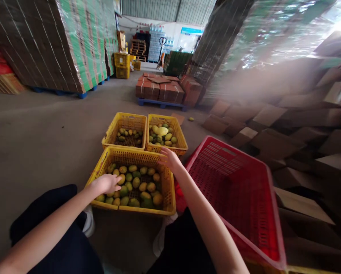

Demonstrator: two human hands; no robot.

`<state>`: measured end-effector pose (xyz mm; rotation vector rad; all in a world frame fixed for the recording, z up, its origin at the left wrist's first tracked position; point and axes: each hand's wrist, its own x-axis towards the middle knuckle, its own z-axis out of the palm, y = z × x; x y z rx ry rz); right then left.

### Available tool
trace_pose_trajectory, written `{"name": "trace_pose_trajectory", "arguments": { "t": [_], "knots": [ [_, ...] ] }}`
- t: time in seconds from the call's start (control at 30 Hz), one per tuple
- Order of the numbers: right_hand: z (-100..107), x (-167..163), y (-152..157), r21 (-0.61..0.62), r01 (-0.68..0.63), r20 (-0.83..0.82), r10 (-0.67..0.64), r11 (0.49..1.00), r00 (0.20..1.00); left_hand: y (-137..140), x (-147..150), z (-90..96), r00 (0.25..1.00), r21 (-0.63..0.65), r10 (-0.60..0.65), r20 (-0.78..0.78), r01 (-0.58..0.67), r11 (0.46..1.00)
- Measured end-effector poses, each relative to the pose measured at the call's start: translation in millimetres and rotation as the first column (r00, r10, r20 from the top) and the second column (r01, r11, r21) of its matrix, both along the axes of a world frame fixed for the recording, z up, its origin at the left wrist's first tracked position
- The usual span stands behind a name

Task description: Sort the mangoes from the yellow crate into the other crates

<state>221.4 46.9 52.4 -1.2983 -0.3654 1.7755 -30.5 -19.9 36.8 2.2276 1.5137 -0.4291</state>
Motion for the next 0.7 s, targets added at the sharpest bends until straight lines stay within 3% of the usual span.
{"name": "trace_pose_trajectory", "arguments": {
  "t": [0.13,0.3,0.4,0.57,0.7],
  "knots": [
    [-10,13,-3,-0.029,0.005,0.064,-0.003,1.0,0.998,1,-6,-11.9,0.995,0.027,0.025,0.096,-0.028,0.999],
    [-15,18,-16,-0.03,0.039,0.063,-0.037,0.999,0.997,10,-16,-36.4,0.969,-0.087,0.154,0.192,-0.139,0.986],
    [-8,24,-19,0.055,0.098,0.034,-0.1,0.994,0.994,20,-24,-57.6,0.934,-0.194,0.286,0.215,-0.246,0.95],
    [-2,29,-24,0.058,0.091,-0.034,-0.089,0.994,0.995,32,-34,-99.4,0.885,-0.348,0.42,0.2,-0.336,0.875],
    [2,25,-30,0.103,0.04,-0.08,-0.031,0.994,0.996,18,-39,-124.1,0.814,-0.335,0.52,0.258,-0.429,0.839]
  ]
}}
